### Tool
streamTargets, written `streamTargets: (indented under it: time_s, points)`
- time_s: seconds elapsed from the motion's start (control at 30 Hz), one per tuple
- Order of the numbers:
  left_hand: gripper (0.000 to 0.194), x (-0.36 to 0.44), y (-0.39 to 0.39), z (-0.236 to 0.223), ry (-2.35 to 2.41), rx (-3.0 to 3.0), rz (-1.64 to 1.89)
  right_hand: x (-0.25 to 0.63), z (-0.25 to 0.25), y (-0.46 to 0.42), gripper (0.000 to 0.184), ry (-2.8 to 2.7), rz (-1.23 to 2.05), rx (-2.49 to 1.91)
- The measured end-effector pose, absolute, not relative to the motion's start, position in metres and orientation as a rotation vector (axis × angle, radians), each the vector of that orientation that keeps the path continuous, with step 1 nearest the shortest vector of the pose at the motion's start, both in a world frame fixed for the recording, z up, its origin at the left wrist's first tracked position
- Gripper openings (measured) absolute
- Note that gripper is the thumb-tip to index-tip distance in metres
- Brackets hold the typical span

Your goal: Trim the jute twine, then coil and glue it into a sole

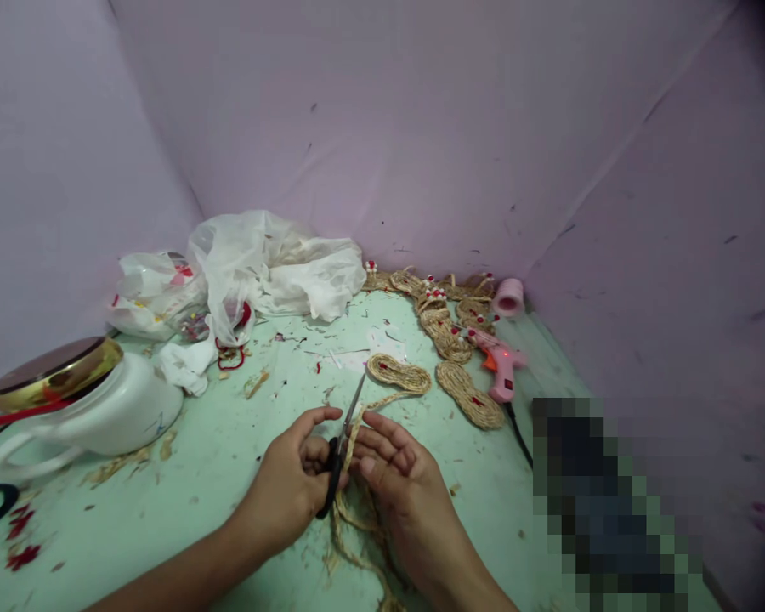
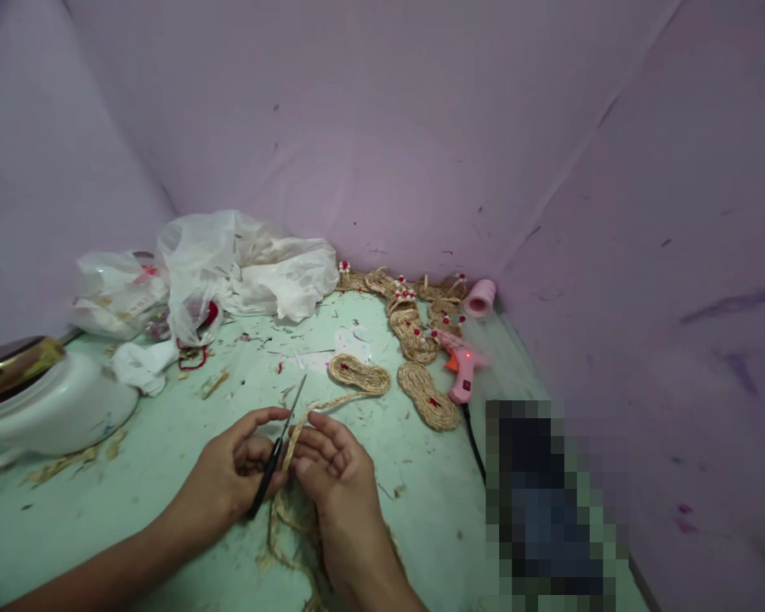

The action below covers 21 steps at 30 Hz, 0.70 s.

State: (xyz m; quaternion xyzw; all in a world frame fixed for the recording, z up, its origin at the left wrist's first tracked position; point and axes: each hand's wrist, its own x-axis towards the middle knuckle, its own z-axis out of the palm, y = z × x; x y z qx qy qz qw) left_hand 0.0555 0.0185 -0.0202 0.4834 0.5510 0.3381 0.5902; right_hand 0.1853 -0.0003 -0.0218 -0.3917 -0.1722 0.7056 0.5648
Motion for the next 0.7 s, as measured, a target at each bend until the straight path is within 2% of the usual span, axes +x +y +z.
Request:
streamTargets:
  time_s: [0.5, 0.7]
  points:
    - [0.053, 0.0568, 0.022, -0.0144, 1.3, 1.208, 0.684, 0.1891, -0.0226, 0.0069, 0.051, -0.203, 1.56, -0.774]
    - [0.053, 0.0563, 0.0216, -0.0105, 1.295, 1.214, 0.65, 0.1909, -0.0232, 0.0088, 0.045, -0.05, 1.567, -0.78]
